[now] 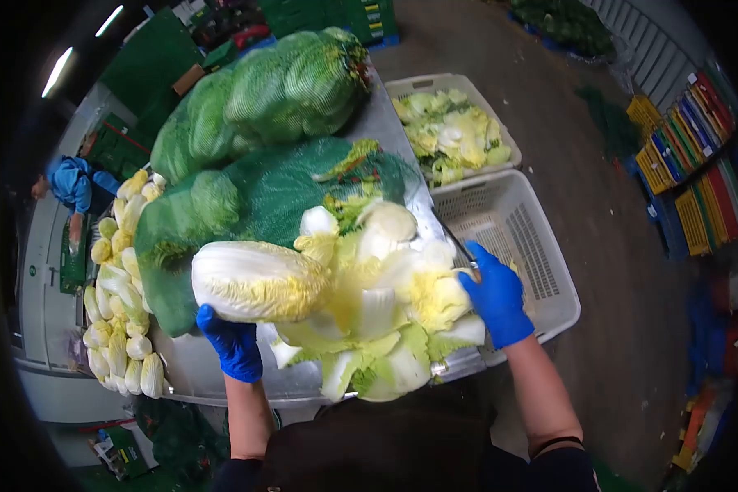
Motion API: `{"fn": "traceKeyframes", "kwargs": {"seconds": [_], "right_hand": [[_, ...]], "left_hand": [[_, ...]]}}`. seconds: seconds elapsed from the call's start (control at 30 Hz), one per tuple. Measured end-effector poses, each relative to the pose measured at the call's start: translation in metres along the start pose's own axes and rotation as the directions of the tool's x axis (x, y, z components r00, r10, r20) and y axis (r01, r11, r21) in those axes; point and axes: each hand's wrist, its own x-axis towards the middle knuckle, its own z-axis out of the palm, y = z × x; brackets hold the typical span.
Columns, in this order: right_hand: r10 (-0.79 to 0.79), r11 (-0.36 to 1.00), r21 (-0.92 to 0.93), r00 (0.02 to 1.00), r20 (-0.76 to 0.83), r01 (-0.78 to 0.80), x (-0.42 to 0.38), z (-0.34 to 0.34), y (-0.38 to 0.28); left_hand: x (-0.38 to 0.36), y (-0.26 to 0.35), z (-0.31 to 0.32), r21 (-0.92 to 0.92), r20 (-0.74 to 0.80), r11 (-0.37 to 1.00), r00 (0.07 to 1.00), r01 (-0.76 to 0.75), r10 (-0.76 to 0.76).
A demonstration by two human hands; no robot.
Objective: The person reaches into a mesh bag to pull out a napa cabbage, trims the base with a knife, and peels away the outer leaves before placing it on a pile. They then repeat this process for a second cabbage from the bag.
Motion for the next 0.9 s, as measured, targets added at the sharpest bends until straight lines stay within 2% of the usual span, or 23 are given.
{"fn": "traceKeyframes", "kwargs": {"seconds": [0.03,0.07,0.1,0.13,0.17,0.23,0.27,0.3,0.33,0.37,0.4,0.43,0.47,0.53,0.57,0.6,0.63,0.7,0.73,0.77,0.83,0.87,0.9], "right_hand": [[-0.099,0.983,0.146,0.989,-0.107,0.114,0.001,-0.002,-0.029],[-0.026,0.831,0.556,0.999,0.038,0.001,-0.002,-0.006,-0.067],[-0.026,0.52,0.839,0.979,0.203,-0.161,-0.005,-0.005,-0.097],[-0.131,0.256,0.886,0.894,0.429,-0.388,-0.006,0.007,-0.103],[-0.295,0.003,0.789,0.754,0.587,-0.614,-0.008,0.018,-0.106],[-0.279,-0.075,0.754,0.74,0.612,-0.653,-0.015,0.022,-0.116],[-0.263,-0.153,0.708,0.719,0.644,-0.69,-0.018,0.022,-0.118],[-0.266,-0.148,0.704,0.713,0.648,-0.695,-0.017,0.022,-0.117],[-0.314,0.017,0.838,0.792,0.523,-0.546,-0.017,0.022,-0.115],[-0.382,0.167,0.92,0.837,0.392,-0.355,-0.018,0.024,-0.113],[-0.404,0.209,0.976,0.904,0.14,-0.058,-0.021,0.037,-0.123],[-0.421,0.252,0.968,0.899,0.12,-0.011,-0.027,0.051,-0.119],[-0.407,0.299,0.954,0.901,0.151,-0.025,-0.034,0.053,-0.119],[-0.392,0.346,0.937,0.901,0.186,-0.043,-0.039,0.058,-0.115],[-0.424,0.385,0.921,0.897,0.121,0.058,-0.043,0.063,-0.109],[-0.46,0.418,0.895,0.886,0.061,0.156,-0.048,0.066,-0.104],[-0.455,0.421,0.896,0.888,0.072,0.143,-0.05,0.065,-0.101],[-0.395,0.33,0.943,0.9,0.186,-0.05,-0.048,0.052,-0.097],[-0.188,0.437,0.838,0.878,0.441,-0.327,-0.045,0.026,-0.107],[-0.016,0.533,0.665,0.779,0.626,-0.523,-0.036,0.008,-0.109],[-0.141,0.435,0.869,0.936,0.323,-0.235,-0.02,0.018,-0.101],[-0.314,0.562,0.827,0.931,0.185,0.026,-0.018,0.054,-0.094],[-0.331,0.705,0.709,0.88,0.339,-0.008,-0.023,0.055,-0.1]], "left_hand": [[0.001,0.003,0.01,-0.004,0.014,1.0,1.0,-0.018,0.018],[-0.004,0.006,0.027,0.058,0.107,0.993,0.989,-0.105,0.099],[-0.011,0.007,0.045,0.112,0.201,0.975,0.965,-0.194,0.169],[-0.012,0.008,0.072,0.128,0.278,0.96,0.939,-0.248,0.205],[-0.011,0.005,0.082,0.056,0.396,0.962,0.89,-0.267,0.224],[-0.017,-0.003,0.098,0.046,0.394,0.942,0.873,-0.332,0.289],[-0.02,-0.009,0.07,0.08,0.309,0.976,0.936,-0.201,0.167],[-0.022,-0.016,0.045,0.101,0.215,0.993,0.976,-0.066,0.043],[-0.02,-0.032,0.028,-0.032,0.126,0.999,0.992,0.037,-0.032],[-0.025,-0.039,0.027,-0.134,0.165,0.987,0.984,0.085,-0.063],[-0.028,-0.049,0.03,-0.297,0.26,0.943,0.963,0.153,-0.074],[-0.029,-0.057,0.031,-0.443,0.35,0.866,0.934,0.229,-0.068],[-0.025,-0.064,0.027,-0.49,0.197,0.831,0.962,0.264,-0.189],[-0.021,-0.077,0.014,-0.468,0.139,0.841,0.962,0.271,-0.233],[-0.022,-0.082,0.008,-0.44,0.087,0.85,0.956,0.288,-0.279],[-0.022,-0.082,0.003,-0.458,0.132,0.823,0.941,0.338,-0.313],[-0.022,-0.082,0.001,-0.458,0.121,0.821,0.939,0.34,-0.321],[-0.023,-0.081,-0.001,-0.505,0.181,0.764,0.915,0.401,-0.361],[-0.024,-0.08,-0.004,-0.507,0.177,0.763,0.915,0.401,-0.363],[-0.025,-0.079,-0.008,-0.407,0.161,0.821,0.916,0.401,-0.368],[-0.033,-0.078,-0.01,-0.299,0.138,0.862,0.913,0.408,-0.384],[-0.037,-0.076,-0.002,-0.162,0.2,0.904,0.91,0.396,-0.363],[-0.041,-0.074,0.005,-0.028,0.262,0.933,0.904,0.358,-0.338]]}}
